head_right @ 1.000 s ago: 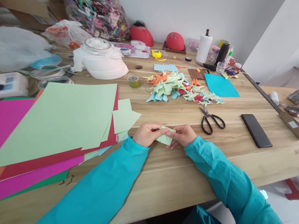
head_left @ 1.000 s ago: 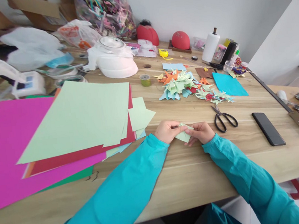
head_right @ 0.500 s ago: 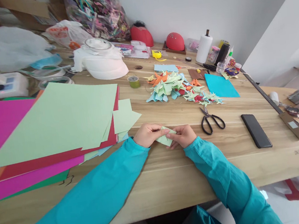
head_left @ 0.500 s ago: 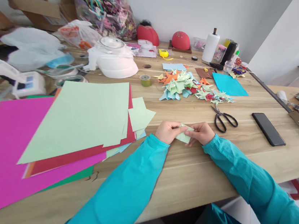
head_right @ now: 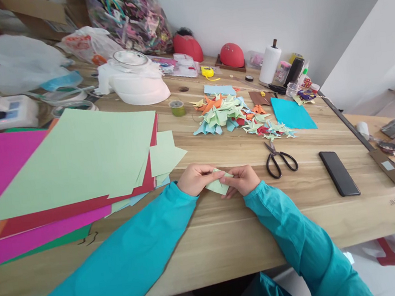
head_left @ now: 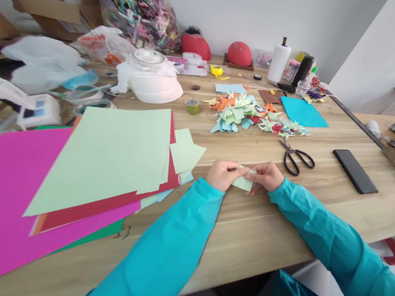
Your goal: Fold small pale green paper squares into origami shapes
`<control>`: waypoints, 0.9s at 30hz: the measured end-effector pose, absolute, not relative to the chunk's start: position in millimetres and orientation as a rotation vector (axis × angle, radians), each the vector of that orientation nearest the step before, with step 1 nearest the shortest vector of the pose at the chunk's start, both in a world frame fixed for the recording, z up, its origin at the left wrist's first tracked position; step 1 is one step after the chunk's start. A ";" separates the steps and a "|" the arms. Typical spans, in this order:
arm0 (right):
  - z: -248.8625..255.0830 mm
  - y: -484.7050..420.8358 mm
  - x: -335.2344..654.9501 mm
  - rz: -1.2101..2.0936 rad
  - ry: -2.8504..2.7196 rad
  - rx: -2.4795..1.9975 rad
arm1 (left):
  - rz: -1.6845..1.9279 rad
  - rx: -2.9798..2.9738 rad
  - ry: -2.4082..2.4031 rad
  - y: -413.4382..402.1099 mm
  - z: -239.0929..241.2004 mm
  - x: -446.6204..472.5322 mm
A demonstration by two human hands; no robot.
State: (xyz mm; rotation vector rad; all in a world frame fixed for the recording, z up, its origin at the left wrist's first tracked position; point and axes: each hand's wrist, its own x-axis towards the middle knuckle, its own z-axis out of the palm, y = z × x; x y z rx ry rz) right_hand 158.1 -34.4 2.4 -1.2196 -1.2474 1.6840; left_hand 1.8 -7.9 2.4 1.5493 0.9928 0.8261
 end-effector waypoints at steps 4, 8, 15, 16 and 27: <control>4.9 -35.3 157.4 1.668 -1.249 -1.233 | 0.817 1.457 0.962 -7.7 2.0 1.8; 5.3 -35.3 157.3 1.675 -1.246 -1.227 | 0.812 1.321 0.933 -7.4 -1.5 2.1; 4.6 -35.4 157.1 1.687 -1.210 -1.214 | 0.824 1.109 0.863 -7.6 -4.4 4.7; 4.5 -35.4 157.1 1.691 -1.205 -1.213 | 0.827 1.067 0.857 -7.6 -3.7 4.9; 2.2 -33.3 161.7 1.710 -1.282 -1.173 | 0.741 1.377 0.894 -5.0 3.4 -0.5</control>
